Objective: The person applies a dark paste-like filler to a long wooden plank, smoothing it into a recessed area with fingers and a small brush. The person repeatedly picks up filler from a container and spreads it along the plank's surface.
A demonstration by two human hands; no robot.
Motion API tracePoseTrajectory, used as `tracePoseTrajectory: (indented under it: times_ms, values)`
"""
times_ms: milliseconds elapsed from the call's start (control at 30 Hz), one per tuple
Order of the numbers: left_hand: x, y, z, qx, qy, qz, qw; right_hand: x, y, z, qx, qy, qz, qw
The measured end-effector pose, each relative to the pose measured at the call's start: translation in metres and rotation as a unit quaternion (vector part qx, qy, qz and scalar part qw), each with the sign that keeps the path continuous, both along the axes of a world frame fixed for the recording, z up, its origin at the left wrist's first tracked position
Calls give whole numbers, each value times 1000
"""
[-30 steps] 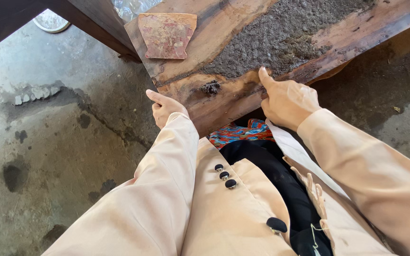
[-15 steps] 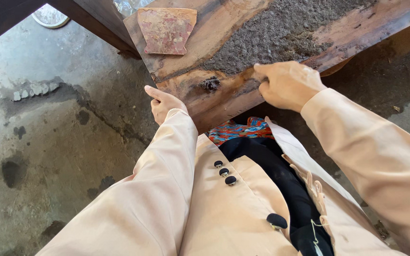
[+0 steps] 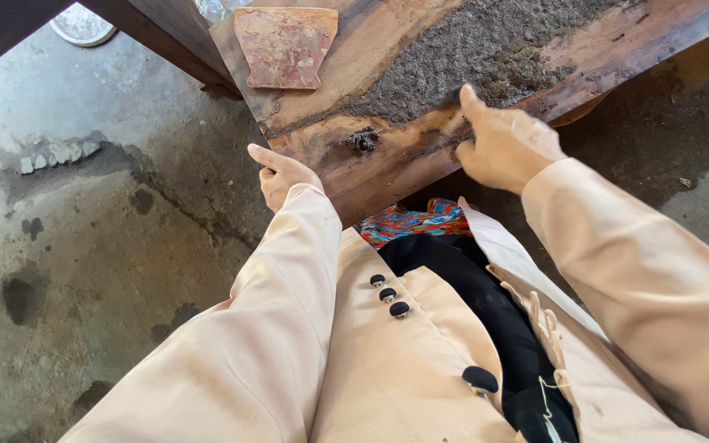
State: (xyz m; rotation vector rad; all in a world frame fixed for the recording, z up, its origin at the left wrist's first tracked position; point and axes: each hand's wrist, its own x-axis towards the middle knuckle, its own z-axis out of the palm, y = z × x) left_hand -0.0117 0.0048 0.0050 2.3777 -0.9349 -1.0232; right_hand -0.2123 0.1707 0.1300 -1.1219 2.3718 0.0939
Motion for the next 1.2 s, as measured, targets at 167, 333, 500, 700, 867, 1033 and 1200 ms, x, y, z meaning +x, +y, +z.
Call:
tracePoseTrajectory:
  times_ms: [167,333,500,700,867,1033,1200]
  values:
    - [0,-1,-3,0,-8,6,1000,-8,1,-6,-13,-3,50,999]
    - [0,-3,-4,-1,-3,6,1000,-15,-4,-7,0,15,17,1000]
    - [-1,-2,-5,-2,-6,8,1000,0,5,-1,-5,19,52,998]
    - [-1,-2,-7,-4,-10,11,1000,14,9,5,32,25,51,998]
    - [-1,-2,-8,7,-20,5,1000,10,-7,2,-54,29,67,996]
    - [-2,-1,-3,1,-19,17,1000,-7,-10,-3,-6,52,86,995]
    - [-1,0,2,-1,-13,6,1000,-38,-11,-9,19,46,-10,999]
